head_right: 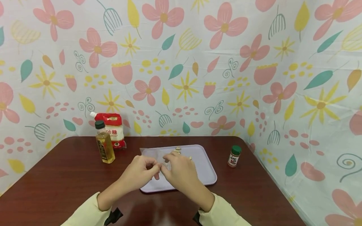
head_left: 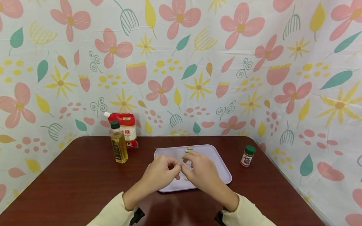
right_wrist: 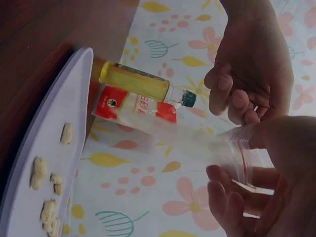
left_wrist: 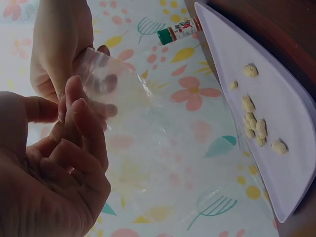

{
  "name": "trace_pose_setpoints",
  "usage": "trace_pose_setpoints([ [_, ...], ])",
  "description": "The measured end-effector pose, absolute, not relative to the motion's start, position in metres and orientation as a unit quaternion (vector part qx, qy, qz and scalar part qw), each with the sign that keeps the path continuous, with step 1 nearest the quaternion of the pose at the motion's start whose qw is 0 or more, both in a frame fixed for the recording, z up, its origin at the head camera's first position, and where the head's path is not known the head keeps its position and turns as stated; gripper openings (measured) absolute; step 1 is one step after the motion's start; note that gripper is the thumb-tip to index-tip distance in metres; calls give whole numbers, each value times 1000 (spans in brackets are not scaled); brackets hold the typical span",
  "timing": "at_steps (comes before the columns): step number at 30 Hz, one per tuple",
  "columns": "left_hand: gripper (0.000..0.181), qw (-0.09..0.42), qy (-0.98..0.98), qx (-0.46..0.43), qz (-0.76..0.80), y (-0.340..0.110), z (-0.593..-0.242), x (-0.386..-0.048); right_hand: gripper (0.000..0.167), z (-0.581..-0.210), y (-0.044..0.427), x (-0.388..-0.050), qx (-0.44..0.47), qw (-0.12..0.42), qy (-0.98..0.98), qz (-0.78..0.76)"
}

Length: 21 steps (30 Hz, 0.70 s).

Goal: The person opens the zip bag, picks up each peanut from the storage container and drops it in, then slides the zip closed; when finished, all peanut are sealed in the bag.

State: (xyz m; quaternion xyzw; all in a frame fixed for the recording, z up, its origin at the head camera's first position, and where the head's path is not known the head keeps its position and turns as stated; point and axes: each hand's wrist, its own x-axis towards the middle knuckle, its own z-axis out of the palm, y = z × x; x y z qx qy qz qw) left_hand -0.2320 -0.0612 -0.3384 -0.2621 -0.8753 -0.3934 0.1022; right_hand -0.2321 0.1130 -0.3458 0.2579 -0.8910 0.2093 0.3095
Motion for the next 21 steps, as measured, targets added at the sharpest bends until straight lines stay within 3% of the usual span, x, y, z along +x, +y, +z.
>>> trace_pose_setpoints([
  [6, 27, 143, -874, -276, -375, -63, -341, -229, 20, -348, 111, -236, 215, 341, -882, 243],
  [11, 6, 309, -830, -312, -344, -69, -349, -233, 23, -350, 112, -242, 223, 382, -854, 275],
  [13, 30, 361, -816, -331, -306, -71, -351, -237, 25, -350, 112, -244, 228, 388, -847, 281],
  [17, 93, 364, -828, -373, -206, -67, -355, -243, 29, -350, 111, -246, 234, 376, -849, 290],
  [19, 111, 361, -835, -382, -164, -64, -357, -246, 30, -350, 110, -245, 230, 359, -856, 293],
  [21, 118, 370, -837, -380, -133, -61, -359, -250, 31, -349, 109, -244, 219, 338, -866, 295],
])
